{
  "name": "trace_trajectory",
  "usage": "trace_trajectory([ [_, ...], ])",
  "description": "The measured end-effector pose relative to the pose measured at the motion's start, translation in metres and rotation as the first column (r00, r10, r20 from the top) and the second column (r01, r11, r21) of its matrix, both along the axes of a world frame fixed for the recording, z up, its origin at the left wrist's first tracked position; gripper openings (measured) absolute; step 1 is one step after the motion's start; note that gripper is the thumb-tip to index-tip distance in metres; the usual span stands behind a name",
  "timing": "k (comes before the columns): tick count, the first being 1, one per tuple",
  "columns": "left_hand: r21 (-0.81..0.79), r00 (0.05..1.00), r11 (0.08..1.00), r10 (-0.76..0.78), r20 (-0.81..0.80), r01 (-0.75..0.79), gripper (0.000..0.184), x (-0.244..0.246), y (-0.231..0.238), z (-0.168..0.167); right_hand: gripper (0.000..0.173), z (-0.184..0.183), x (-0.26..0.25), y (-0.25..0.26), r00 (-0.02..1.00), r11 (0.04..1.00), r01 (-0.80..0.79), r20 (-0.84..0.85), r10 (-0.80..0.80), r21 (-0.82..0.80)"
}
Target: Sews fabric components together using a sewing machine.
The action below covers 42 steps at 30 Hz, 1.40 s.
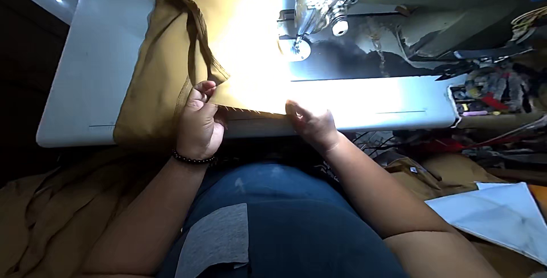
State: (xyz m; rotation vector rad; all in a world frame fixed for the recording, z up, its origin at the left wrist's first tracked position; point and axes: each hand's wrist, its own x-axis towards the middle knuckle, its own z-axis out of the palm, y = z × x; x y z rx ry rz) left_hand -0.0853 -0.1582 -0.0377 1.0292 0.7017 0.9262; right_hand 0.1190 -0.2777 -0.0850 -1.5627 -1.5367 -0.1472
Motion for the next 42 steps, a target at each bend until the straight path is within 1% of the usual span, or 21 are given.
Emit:
trace_trajectory([
  [1, -0.008, 0.995, 0.995, -0.098, 0.028, 0.098, 0.025, -0.001, 0.003, 0.001, 0.017, 0.001, 0.000, 0.003, 0.971, 1.000, -0.015, -0.237, 0.014, -0.001],
  [2, 0.046, 0.975, 0.974, -0.222, 0.003, 0.221, 0.028, -0.004, 0.009, -0.002, 0.016, 0.008, -0.001, 0.008, 0.819, 0.999, -0.038, -0.574, 0.019, -0.021],
  [3, 0.138, 0.944, 0.933, -0.327, -0.054, 0.331, 0.024, -0.006, 0.016, -0.007, 0.014, 0.019, 0.001, 0.012, 0.523, 0.994, -0.109, -0.852, 0.029, -0.033],
  [5, 0.204, 0.885, 0.861, -0.453, -0.113, 0.466, 0.023, -0.007, 0.025, -0.017, 0.022, 0.036, 0.002, 0.015, -0.107, 0.958, -0.272, -0.992, 0.067, 0.094],
  [6, 0.141, 0.885, 0.873, -0.459, -0.080, 0.466, 0.029, -0.007, 0.026, -0.019, 0.029, 0.034, 0.000, 0.013, -0.207, 0.913, -0.369, -0.973, 0.101, 0.173],
  [8, 0.005, 0.942, 0.945, -0.326, -0.077, 0.327, 0.032, -0.006, 0.028, -0.013, 0.034, 0.027, -0.001, 0.011, -0.091, 0.814, -0.562, -0.989, 0.117, 0.148],
  [10, 0.252, 0.949, 0.942, -0.148, -0.278, 0.221, 0.029, -0.007, 0.037, -0.007, 0.032, 0.038, 0.002, 0.013, 0.334, 0.749, -0.628, -0.943, 0.013, -0.212],
  [12, 0.684, 0.855, 0.611, 0.023, -0.517, 0.397, 0.029, -0.007, 0.053, 0.009, 0.027, 0.058, 0.007, 0.023, 0.615, 0.704, -0.617, -0.774, 0.152, -0.352],
  [13, 0.727, 0.785, 0.454, 0.090, -0.613, 0.516, 0.034, -0.003, 0.055, 0.023, 0.026, 0.061, 0.007, 0.029, 0.675, 0.683, -0.627, -0.698, 0.238, -0.373],
  [15, 0.588, 0.603, 0.338, 0.071, -0.794, 0.735, 0.026, 0.011, 0.055, 0.046, 0.027, 0.066, 0.008, 0.040, 0.722, 0.662, -0.633, -0.616, 0.315, -0.402],
  [18, 0.315, 0.443, 0.467, -0.195, -0.875, 0.826, 0.010, 0.023, 0.068, 0.056, 0.021, 0.071, 0.013, 0.046, 0.730, 0.699, -0.596, -0.629, 0.268, -0.395],
  [20, 0.207, 0.456, 0.570, -0.339, -0.823, 0.795, 0.010, 0.020, 0.073, 0.056, 0.017, 0.063, 0.023, 0.041, 0.630, 0.672, -0.627, -0.764, 0.141, -0.393],
  [23, -0.012, 0.614, 0.714, -0.611, -0.499, 0.700, 0.021, 0.017, 0.065, 0.046, 0.004, 0.044, 0.033, 0.027, 0.360, 0.519, -0.799, -0.933, 0.010, -0.303],
  [24, -0.039, 0.604, 0.677, -0.680, -0.415, 0.735, 0.025, 0.015, 0.067, 0.042, 0.004, 0.034, 0.038, 0.024, 0.292, 0.486, -0.843, -0.955, 0.052, -0.231],
  [26, 0.083, 0.443, 0.472, -0.731, -0.519, 0.877, 0.023, 0.013, 0.079, 0.039, 0.009, -0.005, 0.054, 0.028, 0.198, 0.404, -0.915, -0.871, 0.450, 0.001],
  [27, 0.171, 0.345, 0.318, -0.645, -0.682, 0.933, 0.020, 0.014, 0.085, 0.040, 0.009, 0.010, 0.061, 0.030, 0.401, 0.411, -0.893, -0.743, 0.536, -0.185],
  [29, 0.310, 0.328, 0.122, -0.178, -0.928, 0.943, 0.015, 0.020, 0.083, 0.041, 0.010, 0.062, 0.062, 0.035, 0.825, 0.617, -0.535, -0.199, 0.529, -0.578],
  [30, 0.342, 0.340, 0.076, 0.039, -0.940, 0.937, 0.018, 0.025, 0.077, 0.037, 0.015, 0.069, 0.058, 0.039, 0.873, 0.709, -0.329, 0.086, 0.480, -0.624],
  [32, 0.311, 0.276, 0.057, 0.326, -0.904, 0.949, 0.043, 0.034, 0.060, 0.020, 0.025, 0.057, 0.054, 0.043, 0.831, 0.788, -0.081, 0.395, 0.391, -0.610],
  [36, 0.294, 0.218, 0.039, 0.582, -0.783, 0.955, 0.055, 0.032, 0.015, 0.001, 0.023, 0.035, 0.050, 0.030, 0.805, 0.873, -0.107, 0.474, 0.356, -0.475],
  [42, 0.452, 0.422, -0.060, 0.487, -0.765, 0.890, 0.024, 0.041, 0.005, 0.001, 0.035, 0.032, 0.043, 0.016, 0.840, 0.827, -0.188, 0.350, 0.415, -0.530],
])
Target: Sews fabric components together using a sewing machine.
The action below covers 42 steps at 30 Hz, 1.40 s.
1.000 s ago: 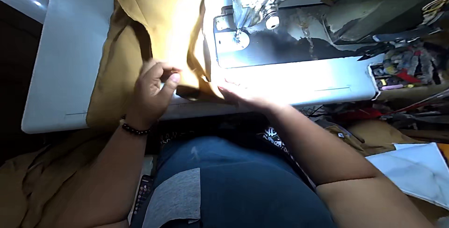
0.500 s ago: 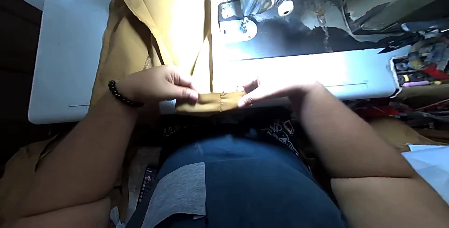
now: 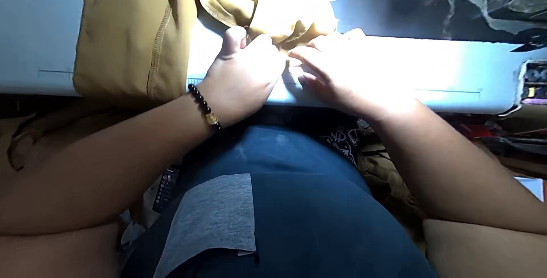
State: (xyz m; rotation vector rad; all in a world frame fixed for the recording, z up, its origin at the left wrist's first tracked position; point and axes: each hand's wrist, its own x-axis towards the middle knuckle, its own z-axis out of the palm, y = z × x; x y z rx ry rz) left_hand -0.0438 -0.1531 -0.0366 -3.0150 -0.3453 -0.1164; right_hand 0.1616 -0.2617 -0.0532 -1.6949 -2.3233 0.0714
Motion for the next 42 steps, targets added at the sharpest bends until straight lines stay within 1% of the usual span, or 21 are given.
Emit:
trace_trajectory([
  [2, -0.133, 0.999, 0.991, -0.022, 0.047, 0.028, 0.025, 0.005, 0.008, -0.001, 0.031, -0.009, -0.003, -0.004, 0.999, 0.999, -0.008, -0.039, 0.009, 0.038],
  [3, -0.191, 1.000, 0.982, -0.009, 0.024, 0.014, 0.027, 0.007, 0.011, -0.001, 0.030, -0.013, -0.004, -0.006, 0.998, 0.998, -0.011, -0.069, 0.015, 0.058],
  [4, -0.221, 1.000, 0.975, 0.007, 0.007, -0.006, 0.033, 0.008, 0.012, -0.002, 0.029, -0.015, -0.004, -0.008, 0.996, 0.997, -0.008, -0.087, 0.015, 0.072],
  [5, -0.229, 1.000, 0.973, 0.022, -0.002, -0.022, 0.039, 0.009, 0.012, -0.003, 0.029, -0.016, -0.004, -0.008, 0.995, 0.997, -0.005, -0.099, 0.013, 0.083],
  [7, -0.208, 0.999, 0.978, 0.037, -0.003, -0.037, 0.046, 0.008, 0.009, -0.007, 0.029, -0.014, -0.005, -0.009, 0.996, 0.995, -0.012, -0.084, 0.021, 0.102],
  [10, -0.145, 0.998, 0.988, 0.048, -0.031, -0.052, 0.044, 0.011, 0.001, -0.005, 0.028, -0.007, -0.002, -0.003, 0.995, 0.989, -0.081, -0.053, 0.088, 0.121],
  [12, -0.139, 0.999, 0.990, 0.042, 0.009, -0.040, 0.040, 0.014, 0.000, -0.004, 0.030, -0.003, 0.003, 0.003, 0.993, 0.988, -0.115, -0.012, 0.117, 0.107],
  [13, -0.161, 0.999, 0.986, 0.041, 0.020, -0.037, 0.038, 0.016, 0.002, -0.003, 0.030, -0.003, 0.005, 0.005, 0.993, 0.988, -0.119, -0.009, 0.121, 0.102],
  [14, -0.199, 0.999, 0.979, 0.048, -0.011, -0.049, 0.038, 0.017, 0.005, -0.001, 0.030, -0.005, 0.006, 0.005, 0.993, 0.988, -0.118, -0.018, 0.120, 0.099],
  [16, -0.281, 0.993, 0.954, 0.080, -0.087, -0.102, 0.045, 0.019, 0.008, 0.004, 0.030, -0.010, 0.007, 0.003, 0.991, 0.985, -0.107, -0.063, 0.117, 0.132],
  [17, -0.304, 0.990, 0.945, 0.095, -0.099, -0.121, 0.050, 0.019, 0.008, 0.004, 0.032, -0.013, 0.007, 0.002, 0.990, 0.984, -0.098, -0.090, 0.113, 0.152],
  [18, -0.320, 0.991, 0.938, 0.108, -0.085, -0.130, 0.054, 0.017, 0.006, 0.002, 0.034, -0.015, 0.008, 0.001, 0.988, 0.983, -0.087, -0.109, 0.105, 0.161],
  [20, -0.303, 0.994, 0.947, 0.111, -0.018, -0.111, 0.058, 0.013, 0.001, -0.004, 0.035, -0.018, 0.008, 0.000, 0.987, 0.983, -0.073, -0.127, 0.096, 0.170],
  [21, -0.281, 0.994, 0.954, 0.108, 0.005, -0.102, 0.057, 0.012, -0.001, -0.007, 0.034, -0.018, 0.008, 0.000, 0.988, 0.982, -0.069, -0.123, 0.091, 0.175],
  [24, -0.217, 0.992, 0.968, 0.129, -0.006, -0.127, 0.053, 0.006, -0.006, -0.011, 0.033, -0.018, 0.005, -0.005, 0.993, 0.982, -0.051, -0.092, 0.069, 0.182],
  [25, -0.208, 0.991, 0.970, 0.133, 0.013, -0.127, 0.051, 0.003, -0.008, -0.014, 0.033, -0.019, 0.004, -0.008, 0.994, 0.983, -0.041, -0.094, 0.059, 0.180],
  [29, -0.277, 0.960, 0.957, 0.150, 0.236, -0.082, 0.032, -0.007, -0.008, -0.027, 0.033, -0.021, 0.003, -0.012, 0.985, 0.992, -0.020, -0.168, 0.041, 0.125],
  [31, -0.322, 0.934, 0.941, 0.201, 0.297, -0.100, 0.025, -0.007, -0.008, -0.027, 0.027, -0.022, 0.004, -0.007, 0.972, 0.994, -0.017, -0.232, 0.041, 0.107],
  [33, -0.394, 0.923, 0.907, 0.269, 0.275, -0.147, 0.026, -0.005, -0.008, -0.024, 0.024, -0.022, 0.006, -0.001, 0.958, 0.996, 0.009, -0.285, 0.016, 0.087],
  [38, -0.544, 0.898, 0.806, 0.393, 0.200, -0.232, 0.024, 0.000, -0.004, -0.016, 0.024, -0.022, 0.004, 0.005, 0.901, 0.998, 0.062, -0.432, -0.044, 0.028],
  [42, -0.561, 0.890, 0.789, 0.415, 0.187, -0.250, 0.015, 0.003, -0.004, -0.015, 0.026, -0.022, -0.002, 0.006, 0.870, 0.986, 0.165, -0.471, -0.148, -0.007],
])
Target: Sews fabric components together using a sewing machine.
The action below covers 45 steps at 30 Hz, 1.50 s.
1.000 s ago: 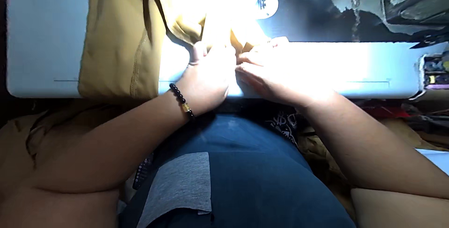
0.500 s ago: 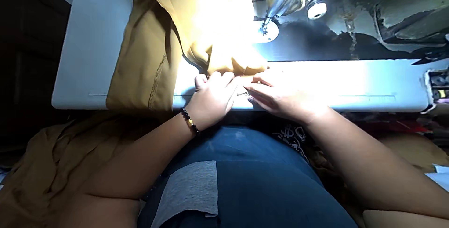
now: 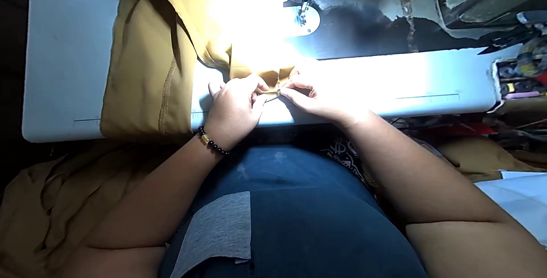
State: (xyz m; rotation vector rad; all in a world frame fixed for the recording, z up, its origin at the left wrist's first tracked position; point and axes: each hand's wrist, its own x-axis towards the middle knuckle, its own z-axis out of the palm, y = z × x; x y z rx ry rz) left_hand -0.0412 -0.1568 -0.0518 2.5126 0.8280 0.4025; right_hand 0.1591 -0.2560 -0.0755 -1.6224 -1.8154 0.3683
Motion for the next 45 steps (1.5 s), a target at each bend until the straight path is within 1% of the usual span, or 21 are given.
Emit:
trace_trajectory([
  [3, 0.047, 0.999, 0.999, -0.022, -0.030, 0.023, 0.012, 0.000, -0.001, 0.000, 0.024, -0.005, -0.009, 0.002, 0.994, 0.993, 0.111, -0.027, -0.110, 0.036],
  [6, 0.187, 0.995, 0.979, -0.067, -0.071, 0.079, 0.019, -0.001, -0.002, -0.002, 0.017, -0.004, -0.015, 0.001, 0.987, 0.987, 0.159, 0.004, -0.159, 0.017],
  [9, 0.321, 0.985, 0.931, -0.163, -0.061, 0.174, 0.022, -0.006, 0.001, -0.009, 0.015, -0.006, -0.014, -0.002, 0.982, 0.988, 0.052, 0.173, -0.077, 0.144],
  [11, 0.287, 0.977, 0.934, -0.205, -0.061, 0.214, 0.030, -0.008, 0.004, -0.012, 0.022, -0.006, -0.012, -0.007, 0.959, 0.988, -0.008, 0.281, -0.036, 0.154],
  [12, 0.255, 0.976, 0.942, -0.216, -0.044, 0.220, 0.032, -0.008, 0.006, -0.013, 0.026, -0.005, -0.010, -0.009, 0.960, 0.992, -0.029, 0.280, -0.006, 0.123],
  [14, 0.202, 0.977, 0.957, -0.214, 0.004, 0.209, 0.029, -0.006, 0.007, -0.014, 0.033, 0.001, -0.005, -0.007, 0.980, 0.998, -0.068, 0.186, 0.065, 0.009],
  [16, 0.249, 0.979, 0.949, -0.203, 0.017, 0.192, 0.021, -0.004, 0.005, -0.012, 0.035, 0.008, 0.001, -0.001, 0.993, 0.990, -0.092, 0.065, 0.099, -0.107],
  [17, 0.297, 0.978, 0.934, -0.208, 0.008, 0.196, 0.020, -0.003, 0.003, -0.011, 0.033, 0.010, 0.003, 0.001, 0.994, 0.988, -0.093, 0.046, 0.100, -0.121],
  [18, 0.345, 0.977, 0.917, -0.212, -0.007, 0.202, 0.020, -0.001, 0.002, -0.010, 0.027, 0.007, 0.004, 0.002, 0.992, 0.995, -0.081, 0.089, 0.085, -0.055],
  [20, 0.383, 0.975, 0.898, -0.216, -0.045, 0.216, 0.022, 0.001, 0.002, -0.007, 0.019, -0.003, 0.002, 0.003, 0.961, 0.982, -0.077, 0.277, 0.026, 0.174],
  [21, 0.356, 0.976, 0.909, -0.207, -0.073, 0.219, 0.023, 0.003, 0.002, -0.004, 0.019, -0.008, 0.001, 0.003, 0.933, 0.961, -0.094, 0.360, -0.006, 0.260],
  [22, 0.308, 0.976, 0.927, -0.189, -0.108, 0.214, 0.023, 0.005, 0.003, -0.001, 0.020, -0.010, 0.000, 0.003, 0.917, 0.948, -0.108, 0.399, -0.022, 0.300],
  [24, 0.186, 0.977, 0.965, -0.159, -0.140, 0.183, 0.022, 0.008, 0.006, 0.005, 0.021, -0.007, 0.001, 0.003, 0.913, 0.958, -0.105, 0.407, -0.013, 0.268],
  [27, 0.052, 0.971, 0.987, -0.139, -0.195, 0.151, 0.034, 0.011, 0.009, 0.012, 0.026, -0.002, 0.004, 0.007, 0.952, 0.987, -0.065, 0.307, 0.018, 0.144],
  [29, -0.011, 0.965, 0.989, -0.143, -0.219, 0.144, 0.040, 0.013, 0.011, 0.013, 0.028, -0.002, 0.008, 0.008, 0.976, 0.996, -0.009, 0.216, -0.012, 0.094],
  [31, -0.069, 0.968, 0.988, -0.150, -0.199, 0.139, 0.038, 0.014, 0.016, 0.012, 0.031, -0.004, 0.012, 0.009, 0.990, 0.995, 0.071, 0.117, -0.079, 0.072],
  [34, -0.157, 0.971, 0.981, -0.141, -0.191, 0.112, 0.028, 0.017, 0.022, 0.014, 0.032, -0.003, 0.013, 0.010, 0.984, 0.987, 0.157, 0.079, -0.159, 0.024],
  [37, -0.172, 0.968, 0.983, -0.100, -0.229, 0.060, 0.011, 0.020, 0.021, 0.020, 0.031, -0.003, 0.010, 0.010, 0.974, 0.976, 0.215, 0.073, -0.217, 0.023],
  [42, -0.170, 0.965, 0.985, -0.075, -0.250, 0.032, 0.008, 0.022, 0.023, 0.021, 0.033, -0.002, 0.007, 0.011, 0.959, 0.962, 0.275, 0.080, -0.273, -0.006],
  [44, -0.058, 0.953, 0.997, -0.057, -0.299, 0.042, 0.010, 0.026, 0.019, 0.023, 0.036, 0.000, 0.004, 0.012, 0.941, 0.947, 0.320, 0.124, -0.314, -0.033],
  [45, 0.071, 0.935, 0.995, -0.039, -0.352, 0.068, 0.011, 0.030, 0.012, 0.025, 0.038, 0.001, 0.003, 0.013, 0.930, 0.937, 0.344, 0.163, -0.330, -0.061],
])
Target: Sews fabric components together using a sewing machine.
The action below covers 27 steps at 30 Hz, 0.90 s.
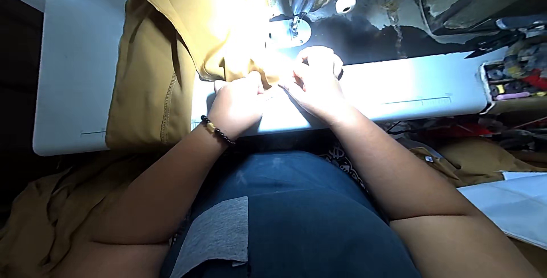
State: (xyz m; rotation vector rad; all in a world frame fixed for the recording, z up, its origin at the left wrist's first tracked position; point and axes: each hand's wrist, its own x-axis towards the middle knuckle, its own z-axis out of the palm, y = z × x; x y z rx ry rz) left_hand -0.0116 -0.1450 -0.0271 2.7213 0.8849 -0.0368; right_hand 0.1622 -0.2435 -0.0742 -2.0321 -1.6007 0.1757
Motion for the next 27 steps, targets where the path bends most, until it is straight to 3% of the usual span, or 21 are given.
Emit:
trace_trajectory([
  [2, 0.303, 0.985, 0.944, -0.090, -0.150, 0.133, 0.015, 0.010, -0.020, 0.008, 0.041, 0.004, -0.001, 0.001, 0.999, 0.998, 0.018, 0.042, -0.015, -0.066],
  [4, 0.408, 0.931, 0.849, -0.233, -0.281, 0.336, 0.018, 0.021, -0.025, 0.023, 0.035, 0.007, 0.006, 0.004, 0.996, 0.995, -0.045, 0.068, 0.051, -0.087],
  [6, 0.321, 0.823, 0.759, -0.501, -0.269, 0.567, 0.010, 0.034, 0.006, 0.033, 0.033, 0.014, 0.019, 0.010, 0.983, 0.983, -0.135, 0.106, 0.149, -0.127],
  [8, 0.169, 0.743, 0.724, -0.661, -0.106, 0.669, 0.015, 0.040, 0.047, 0.021, 0.037, 0.015, 0.034, 0.018, 0.966, 0.969, -0.210, 0.127, 0.226, -0.130],
  [9, 0.067, 0.793, 0.790, -0.610, -0.018, 0.609, 0.022, 0.035, 0.056, 0.008, 0.038, 0.012, 0.040, 0.022, 0.961, 0.966, -0.236, 0.119, 0.248, -0.106],
  [11, -0.124, 0.919, 0.919, -0.349, 0.185, 0.374, 0.028, 0.018, 0.051, -0.018, 0.038, 0.007, 0.048, 0.027, 0.958, 0.962, -0.270, 0.088, 0.273, -0.044],
  [13, -0.110, 0.926, 0.967, -0.182, 0.330, 0.229, 0.030, 0.003, 0.029, -0.035, 0.035, 0.006, 0.047, 0.028, 0.960, 0.964, -0.264, 0.094, 0.266, -0.032],
  [17, 0.204, 0.918, 0.952, -0.281, 0.279, 0.230, 0.031, -0.006, 0.005, -0.046, 0.038, 0.004, 0.043, 0.027, 0.966, 0.973, -0.224, 0.116, 0.230, -0.061],
  [21, 0.442, 0.859, 0.840, -0.450, 0.243, 0.315, 0.028, -0.006, 0.011, -0.048, 0.038, 0.006, 0.042, 0.029, 0.971, 0.977, -0.195, 0.122, 0.205, -0.087],
  [27, 0.317, 0.876, 0.878, -0.435, 0.211, 0.359, 0.031, -0.005, 0.012, -0.044, 0.035, 0.005, 0.043, 0.028, 0.969, 0.976, -0.200, 0.132, 0.211, -0.088],
])
